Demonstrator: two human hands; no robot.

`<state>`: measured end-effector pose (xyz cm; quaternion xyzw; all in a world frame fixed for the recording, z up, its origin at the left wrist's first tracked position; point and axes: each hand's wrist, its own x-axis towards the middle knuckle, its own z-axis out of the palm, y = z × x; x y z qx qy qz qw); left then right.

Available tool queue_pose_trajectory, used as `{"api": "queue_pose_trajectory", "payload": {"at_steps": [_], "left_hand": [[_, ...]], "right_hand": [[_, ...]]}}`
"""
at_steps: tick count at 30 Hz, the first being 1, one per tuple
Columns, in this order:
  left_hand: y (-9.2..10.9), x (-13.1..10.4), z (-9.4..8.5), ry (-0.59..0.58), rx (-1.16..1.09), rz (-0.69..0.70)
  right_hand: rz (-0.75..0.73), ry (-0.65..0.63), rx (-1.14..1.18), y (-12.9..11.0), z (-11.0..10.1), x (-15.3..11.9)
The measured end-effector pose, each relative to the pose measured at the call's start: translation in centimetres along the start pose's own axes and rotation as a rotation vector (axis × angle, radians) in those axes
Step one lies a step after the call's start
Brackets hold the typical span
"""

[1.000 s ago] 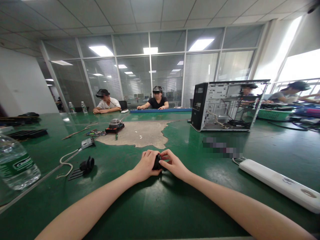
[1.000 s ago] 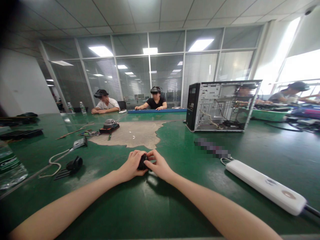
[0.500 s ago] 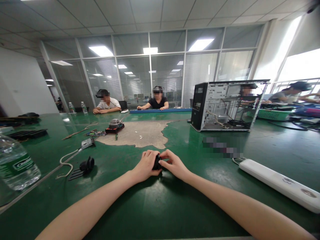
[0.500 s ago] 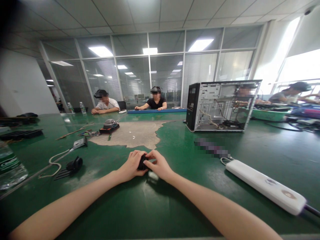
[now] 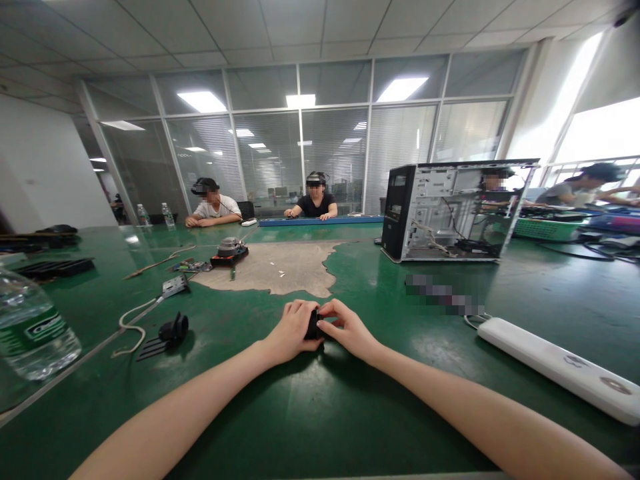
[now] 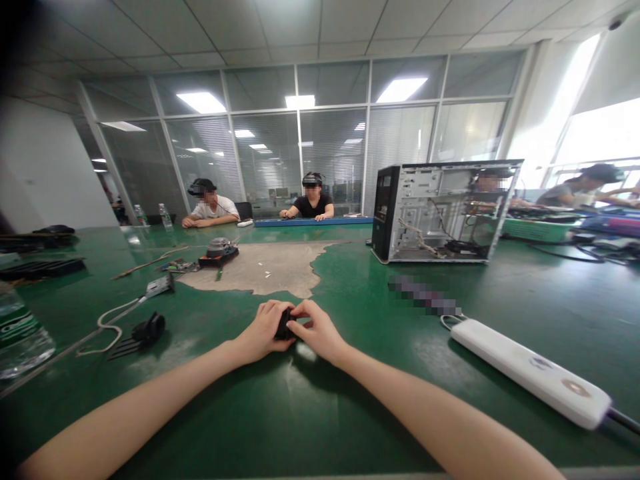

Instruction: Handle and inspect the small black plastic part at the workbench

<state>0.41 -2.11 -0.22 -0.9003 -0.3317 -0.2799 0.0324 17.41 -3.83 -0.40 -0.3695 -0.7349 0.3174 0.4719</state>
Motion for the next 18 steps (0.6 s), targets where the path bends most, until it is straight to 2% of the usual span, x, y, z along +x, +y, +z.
{"api": "queue_pose_trajectory", "payload": {"at_steps": [5,8,13,18], "left_hand": [[0.07,-0.02,0.0,0.002,0.007,-0.002],[0.08,-0.05,-0.01,0.0,0.011,-0.002],[0.0,-0.07,0.03,-0.004,0.022,0.004],[-0.06,-0.05,0.08,0.001,0.011,-0.001]], "right_hand": [[0.102,-0.077,0.059,0.68,0.01,0.05],[0.097,-0.118,0.067,0.63,-0.08,-0.16],[0.013,-0.038,0.03,0.17,-0.12,-0.27],[0.041,-0.028,0.03,0.25,-0.05,0.01]]}}
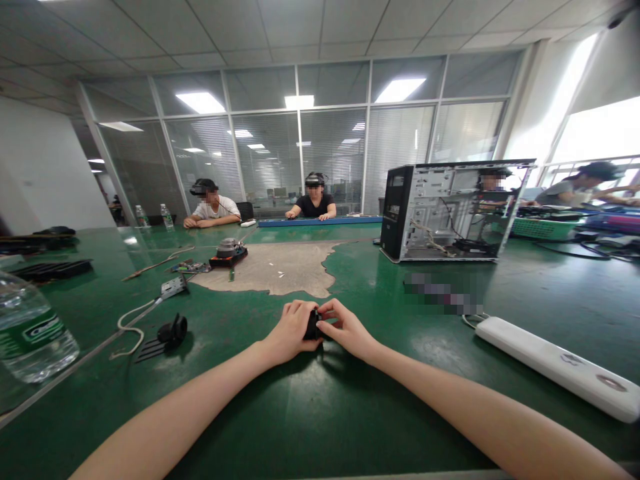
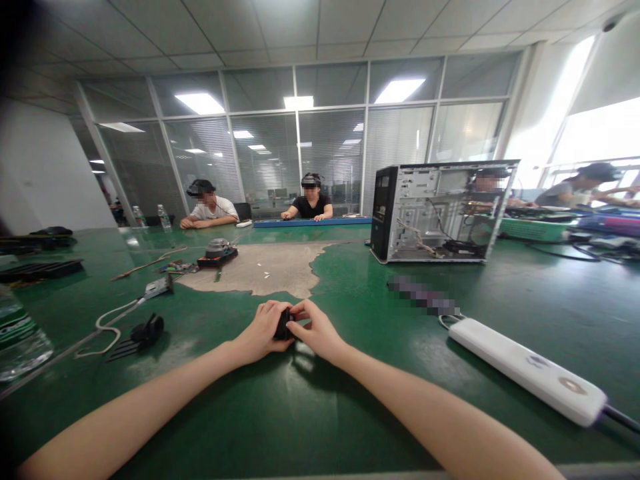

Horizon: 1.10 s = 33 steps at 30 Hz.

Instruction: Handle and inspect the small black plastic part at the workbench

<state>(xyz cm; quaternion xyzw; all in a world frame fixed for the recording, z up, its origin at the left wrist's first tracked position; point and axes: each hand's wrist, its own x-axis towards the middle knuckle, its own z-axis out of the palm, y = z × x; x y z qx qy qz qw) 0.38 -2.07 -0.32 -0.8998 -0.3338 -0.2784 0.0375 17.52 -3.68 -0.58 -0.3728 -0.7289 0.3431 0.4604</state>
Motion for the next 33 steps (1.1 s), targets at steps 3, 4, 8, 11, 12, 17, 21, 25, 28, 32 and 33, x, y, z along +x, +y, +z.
{"api": "queue_pose_trajectory", "payload": {"at_steps": [3,4,8,11,12,17,21,25,28,32,33], "left_hand": [[0.04,0.02,-0.06,-0.004,0.0,0.001],[0.06,0.02,-0.09,-0.004,0.0,0.003],[0.2,0.0,-0.26,0.003,-0.005,0.009],[0.25,0.01,-0.35,-0.004,-0.013,0.008],[0.25,0.01,-0.35,-0.007,-0.014,0.009],[0.14,0.05,-0.13,0.002,-0.008,0.003],[0.09,0.05,-0.05,0.005,-0.01,0.005],[0.09,0.02,-0.12,0.009,-0.016,0.009],[0.06,0.0,-0.09,0.004,-0.012,0.009],[0.04,0.02,-0.03,0.005,-0.011,0.005],[0.04,0.02,-0.03,0.004,-0.012,0.006]], "right_hand": [[0.035,-0.029,0.006,0.03,0.0,0.01],[0.042,-0.042,0.008,0.02,-0.01,-0.03],[0.013,-0.069,0.061,-0.21,0.0,-0.24],[-0.02,-0.02,0.038,-0.47,0.04,-0.27],[-0.027,-0.003,0.02,-0.52,0.06,-0.24],[0.008,0.002,0.021,-0.23,0.17,0.01],[0.056,-0.037,0.014,0.04,0.1,-0.03],[-0.037,-0.03,-0.018,-0.29,-0.07,-0.3],[-0.098,0.029,-0.046,-0.53,-0.1,-0.31],[-0.038,0.024,-0.022,-0.28,0.0,-0.04],[-0.009,0.011,-0.012,-0.15,0.02,0.01]]}}
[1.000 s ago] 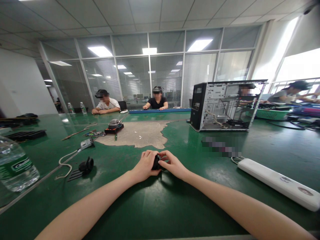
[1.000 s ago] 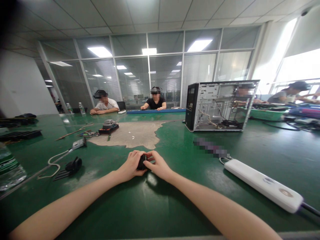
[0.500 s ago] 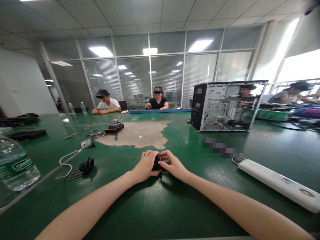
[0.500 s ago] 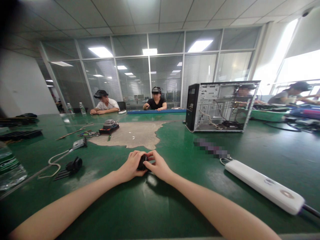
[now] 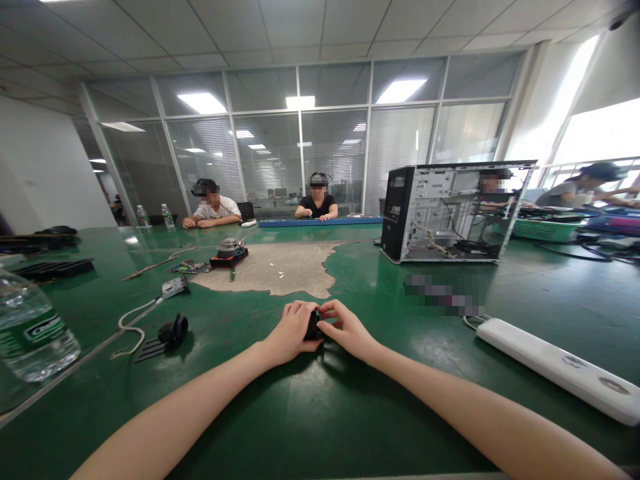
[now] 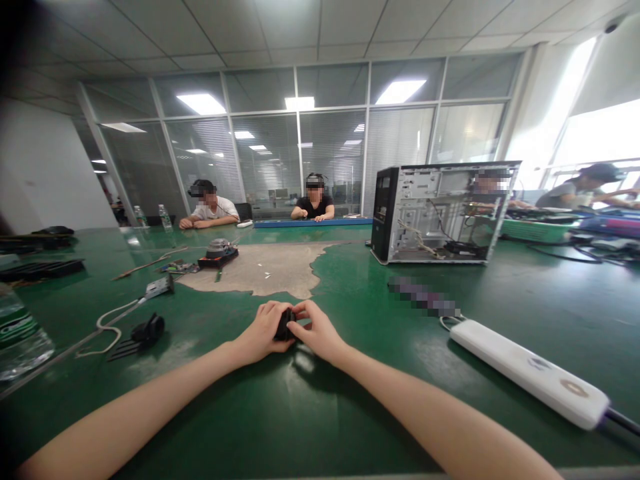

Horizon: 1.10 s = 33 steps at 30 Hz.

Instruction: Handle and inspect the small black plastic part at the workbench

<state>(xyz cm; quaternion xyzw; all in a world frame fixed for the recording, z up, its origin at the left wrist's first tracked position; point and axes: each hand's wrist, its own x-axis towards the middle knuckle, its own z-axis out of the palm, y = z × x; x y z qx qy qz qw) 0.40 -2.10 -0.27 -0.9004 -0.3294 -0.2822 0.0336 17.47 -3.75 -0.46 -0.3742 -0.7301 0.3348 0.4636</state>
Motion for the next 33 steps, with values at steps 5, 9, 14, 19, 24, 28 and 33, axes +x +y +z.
{"api": "queue_pose_trajectory", "payload": {"at_steps": [5,9,14,19,24,28,33], "left_hand": [[0.1,-0.03,-0.15,-0.002,0.001,0.005],[0.16,-0.02,-0.19,-0.006,0.003,0.005],[0.02,0.02,0.01,-0.004,-0.003,-0.006],[-0.11,0.03,0.04,-0.011,0.006,-0.009],[-0.04,0.02,-0.05,-0.007,0.005,-0.007],[0.02,-0.04,-0.03,-0.01,0.0,-0.004],[-0.01,-0.07,0.0,-0.011,0.002,-0.01]], "right_hand": [[0.053,-0.072,0.044,0.2,-0.01,-0.14],[-0.019,-0.034,0.021,-0.24,0.0,-0.31],[-0.019,-0.004,-0.003,-0.11,0.05,-0.07],[0.075,-0.055,0.02,0.52,0.05,0.0],[-0.007,-0.049,0.028,-0.03,0.01,-0.33],[-0.035,0.016,-0.015,-0.4,0.02,-0.26],[0.04,-0.008,-0.001,-0.08,0.13,-0.02]]}}
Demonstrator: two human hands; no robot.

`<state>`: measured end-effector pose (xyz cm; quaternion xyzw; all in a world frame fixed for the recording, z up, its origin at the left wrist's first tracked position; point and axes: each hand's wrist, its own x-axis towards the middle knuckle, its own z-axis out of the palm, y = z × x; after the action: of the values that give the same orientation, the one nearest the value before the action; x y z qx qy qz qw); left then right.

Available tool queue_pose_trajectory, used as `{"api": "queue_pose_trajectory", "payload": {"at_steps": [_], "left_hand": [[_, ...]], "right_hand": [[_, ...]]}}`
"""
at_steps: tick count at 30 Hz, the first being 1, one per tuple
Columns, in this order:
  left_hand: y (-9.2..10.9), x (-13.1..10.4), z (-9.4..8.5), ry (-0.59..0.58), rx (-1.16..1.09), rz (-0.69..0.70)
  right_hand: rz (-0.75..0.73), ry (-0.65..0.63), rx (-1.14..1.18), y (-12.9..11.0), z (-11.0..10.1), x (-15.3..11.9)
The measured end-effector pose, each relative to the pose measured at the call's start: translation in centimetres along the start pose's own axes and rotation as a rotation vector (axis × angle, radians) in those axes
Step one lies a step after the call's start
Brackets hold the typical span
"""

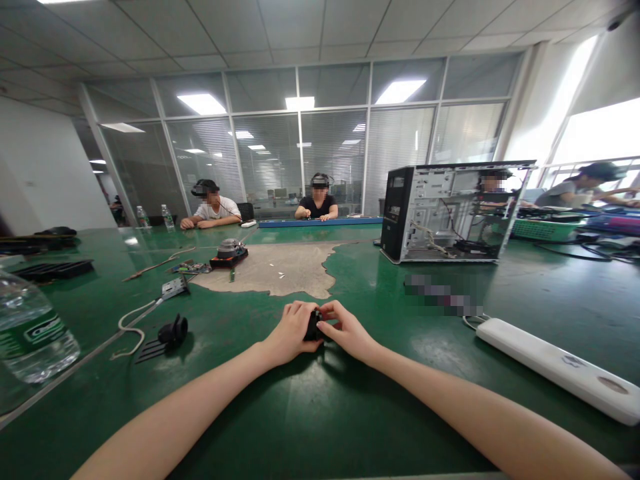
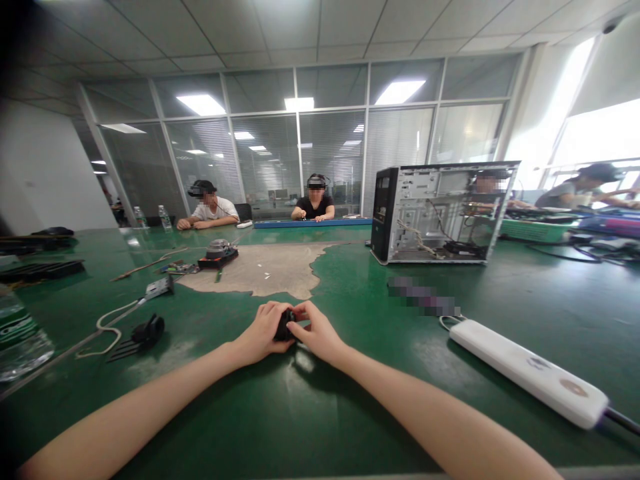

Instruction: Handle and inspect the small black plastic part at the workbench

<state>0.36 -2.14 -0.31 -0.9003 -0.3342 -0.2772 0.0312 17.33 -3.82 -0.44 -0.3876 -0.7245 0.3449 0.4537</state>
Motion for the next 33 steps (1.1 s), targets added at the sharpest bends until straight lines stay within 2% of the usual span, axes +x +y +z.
{"api": "queue_pose_trajectory", "payload": {"at_steps": [5,10,13,19,33], "left_hand": [[0.0,0.05,-0.13,-0.005,0.005,0.003],[0.09,0.04,-0.11,-0.007,0.0,0.005],[0.07,0.06,-0.03,-0.005,0.002,-0.002],[-0.01,0.13,0.07,0.001,-0.005,-0.008],[0.11,0.02,-0.21,0.0,-0.012,0.008]], "right_hand": [[0.018,-0.086,0.019,0.06,-0.07,-0.24],[-0.088,-0.016,-0.04,-0.18,-0.08,-0.36],[-0.067,-0.001,-0.043,-0.12,-0.04,-0.25],[-0.019,-0.061,0.031,0.16,-0.01,-0.25],[-0.022,-0.068,0.04,-0.48,-0.05,-0.63]]}}
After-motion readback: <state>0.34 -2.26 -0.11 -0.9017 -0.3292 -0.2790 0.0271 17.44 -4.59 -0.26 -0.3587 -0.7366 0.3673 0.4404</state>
